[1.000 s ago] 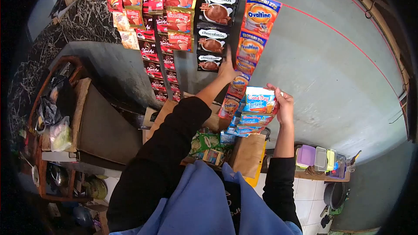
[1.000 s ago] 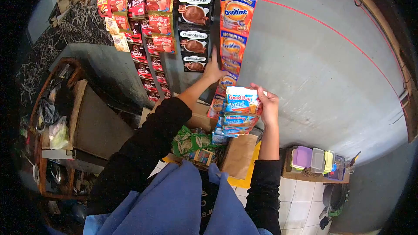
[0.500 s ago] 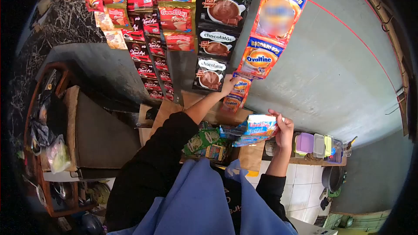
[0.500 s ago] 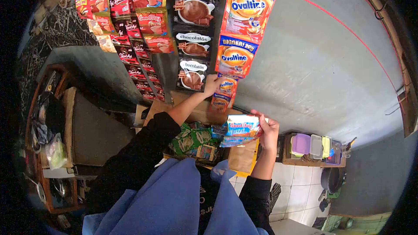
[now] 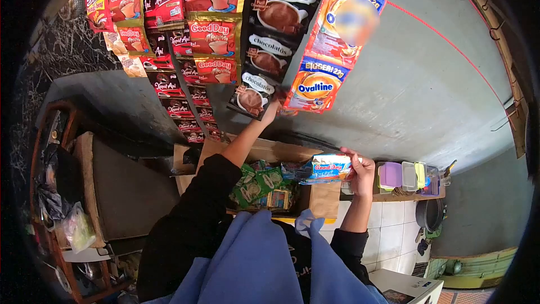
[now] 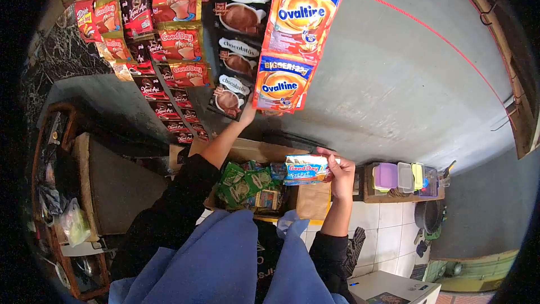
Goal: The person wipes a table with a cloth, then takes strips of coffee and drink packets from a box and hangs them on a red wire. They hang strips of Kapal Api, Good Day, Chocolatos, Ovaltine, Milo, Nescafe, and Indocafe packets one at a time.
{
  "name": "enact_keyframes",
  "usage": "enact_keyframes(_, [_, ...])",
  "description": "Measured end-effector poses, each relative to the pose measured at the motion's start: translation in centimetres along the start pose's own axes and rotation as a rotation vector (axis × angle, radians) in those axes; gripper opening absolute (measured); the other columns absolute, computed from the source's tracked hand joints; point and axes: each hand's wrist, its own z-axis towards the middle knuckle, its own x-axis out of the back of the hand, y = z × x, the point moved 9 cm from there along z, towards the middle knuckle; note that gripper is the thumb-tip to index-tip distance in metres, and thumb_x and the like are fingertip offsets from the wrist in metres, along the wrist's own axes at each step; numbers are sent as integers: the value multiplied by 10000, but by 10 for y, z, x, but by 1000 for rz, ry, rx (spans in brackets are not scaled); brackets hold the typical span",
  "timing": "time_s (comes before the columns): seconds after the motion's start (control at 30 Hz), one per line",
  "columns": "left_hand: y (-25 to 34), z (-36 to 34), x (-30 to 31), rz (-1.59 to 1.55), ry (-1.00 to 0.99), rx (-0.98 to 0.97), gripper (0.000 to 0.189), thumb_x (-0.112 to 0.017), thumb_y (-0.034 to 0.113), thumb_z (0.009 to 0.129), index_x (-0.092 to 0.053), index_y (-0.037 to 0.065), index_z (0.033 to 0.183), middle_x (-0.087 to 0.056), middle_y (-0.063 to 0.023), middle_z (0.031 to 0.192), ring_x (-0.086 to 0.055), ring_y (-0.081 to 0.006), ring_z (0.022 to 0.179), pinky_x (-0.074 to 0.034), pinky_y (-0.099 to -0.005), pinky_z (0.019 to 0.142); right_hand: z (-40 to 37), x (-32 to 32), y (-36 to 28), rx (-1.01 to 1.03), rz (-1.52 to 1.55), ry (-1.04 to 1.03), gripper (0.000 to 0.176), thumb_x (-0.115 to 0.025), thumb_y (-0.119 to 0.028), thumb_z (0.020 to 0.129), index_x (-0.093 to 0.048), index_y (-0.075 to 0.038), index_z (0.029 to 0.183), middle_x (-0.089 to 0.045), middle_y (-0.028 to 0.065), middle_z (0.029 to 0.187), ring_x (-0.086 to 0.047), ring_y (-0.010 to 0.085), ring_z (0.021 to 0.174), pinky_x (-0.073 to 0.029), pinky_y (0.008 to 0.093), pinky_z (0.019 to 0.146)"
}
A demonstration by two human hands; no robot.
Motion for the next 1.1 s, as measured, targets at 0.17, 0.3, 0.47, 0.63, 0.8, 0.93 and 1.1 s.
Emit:
enact_keyframes(0.17, [4,-39,7,569,-40,-192,347,-549,347,776,-562,13,868,-592,-181,771,-555,-355,747,-421,-416,657,8,-10,-13,49,-68,-3,251,-568,-187,802,-632,52,759,-531,194,1084,-557,181,842,-433,277,712])
enact_keyframes(0.3, [-24,-84,4,509,-289,197,412,-535,380,770,-544,9,949,-588,-201,843,-557,-366,810,-426,-424,682,15,-36,-48,253,-119,-49,211,-583,-161,784,-645,31,720,-402,220,1235,-448,196,1063,-368,308,816])
enact_keyframes(0.47, [103,-132,3,482,-588,-162,187,-573,188,784,-572,24,873,-586,-106,842,-542,-172,828,-407,-326,763,48,-55,-83,382,-100,-52,199,-604,-148,761,-634,35,691,-333,234,1285,-434,198,1097,-376,286,799])
enact_keyframes(0.63, [184,-58,41,240,-42,-358,230,-534,165,815,-489,38,1001,-528,-91,931,-530,-180,843,-422,-293,729,85,-91,-99,409,-89,-210,198,-613,-155,758,-640,36,712,-389,203,1251,-455,196,1070,-374,264,786])
enact_keyframes(0.8, [170,-20,37,98,-76,-297,390,-496,217,847,-343,28,1152,-449,-119,1141,-443,-215,1048,-354,-319,878,91,-109,-99,440,-43,-150,181,-603,-135,774,-639,37,730,-493,126,1126,-499,160,950,-389,255,753])
enact_keyframes(0.93, [162,-14,46,64,-73,-333,390,-444,297,871,-366,31,1146,-428,-104,1160,-407,-197,1082,-314,-309,913,89,-131,-97,488,-62,-206,162,-581,-104,790,-630,40,735,-501,111,1103,-503,140,915,-390,246,744])
enact_keyframes(1.1, [155,-56,53,-208,-151,-282,409,-341,347,897,-421,14,1120,-460,-73,1088,-406,-147,1050,-283,-270,916,90,-169,-94,501,-67,-264,212,-553,-120,814,-613,57,715,-524,112,1075,-497,140,922,-382,250,773])
